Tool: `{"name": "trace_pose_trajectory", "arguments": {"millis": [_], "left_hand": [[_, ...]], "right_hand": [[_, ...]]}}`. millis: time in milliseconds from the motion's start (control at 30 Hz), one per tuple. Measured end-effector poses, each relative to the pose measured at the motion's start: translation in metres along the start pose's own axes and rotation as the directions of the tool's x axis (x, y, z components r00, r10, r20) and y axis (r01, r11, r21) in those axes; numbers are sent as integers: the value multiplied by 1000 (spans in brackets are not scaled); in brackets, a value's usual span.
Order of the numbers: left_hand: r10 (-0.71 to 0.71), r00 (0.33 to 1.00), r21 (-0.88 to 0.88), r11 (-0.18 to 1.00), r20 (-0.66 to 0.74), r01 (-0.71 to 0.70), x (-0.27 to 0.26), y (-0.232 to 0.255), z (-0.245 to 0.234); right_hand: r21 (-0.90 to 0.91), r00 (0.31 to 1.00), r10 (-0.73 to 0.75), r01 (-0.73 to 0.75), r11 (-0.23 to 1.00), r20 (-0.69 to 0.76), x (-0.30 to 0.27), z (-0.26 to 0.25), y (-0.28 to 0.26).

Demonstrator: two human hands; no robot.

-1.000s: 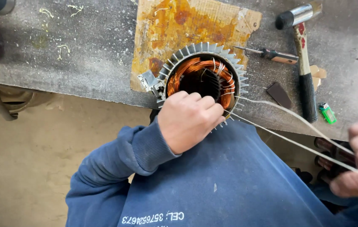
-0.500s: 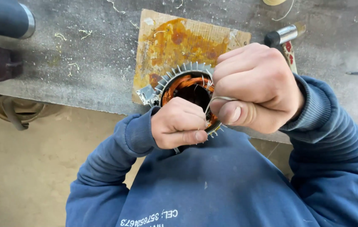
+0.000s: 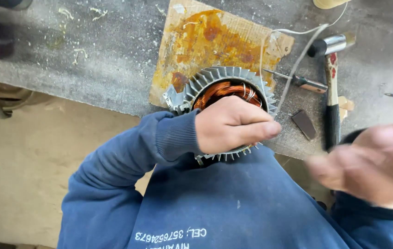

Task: The person is working on a motor stator, using a white string to tie and secure the copper windings. They use a hammer to tap the windings into place and a screwdriver to adjust the coils. The person also picks up a small black object from the floor and continues to manipulate the windings with their hands.

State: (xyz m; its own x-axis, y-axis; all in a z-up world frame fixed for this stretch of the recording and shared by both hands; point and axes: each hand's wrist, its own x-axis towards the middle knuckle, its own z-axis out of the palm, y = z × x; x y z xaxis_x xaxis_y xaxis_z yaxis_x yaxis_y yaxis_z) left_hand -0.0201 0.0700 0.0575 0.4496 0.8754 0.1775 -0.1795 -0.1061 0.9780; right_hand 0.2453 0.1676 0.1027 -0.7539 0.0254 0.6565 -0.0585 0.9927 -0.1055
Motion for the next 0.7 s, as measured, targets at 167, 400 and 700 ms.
{"name": "trace_pose_trajectory", "arguments": {"millis": [167, 400, 700], "left_hand": [[130, 989, 168, 979, -74, -117, 10, -21, 24], [29, 997, -42, 999, -70, -32, 10, -14, 10], [-59, 990, 25, 998, 128, 56, -5, -35, 14]], "right_hand": [[-166, 866, 73, 12, 986, 494, 65, 25, -2], [465, 810, 250, -525, 713, 531, 49, 22, 11], [960, 893, 357, -277, -47, 275, 66, 59, -17]]}}
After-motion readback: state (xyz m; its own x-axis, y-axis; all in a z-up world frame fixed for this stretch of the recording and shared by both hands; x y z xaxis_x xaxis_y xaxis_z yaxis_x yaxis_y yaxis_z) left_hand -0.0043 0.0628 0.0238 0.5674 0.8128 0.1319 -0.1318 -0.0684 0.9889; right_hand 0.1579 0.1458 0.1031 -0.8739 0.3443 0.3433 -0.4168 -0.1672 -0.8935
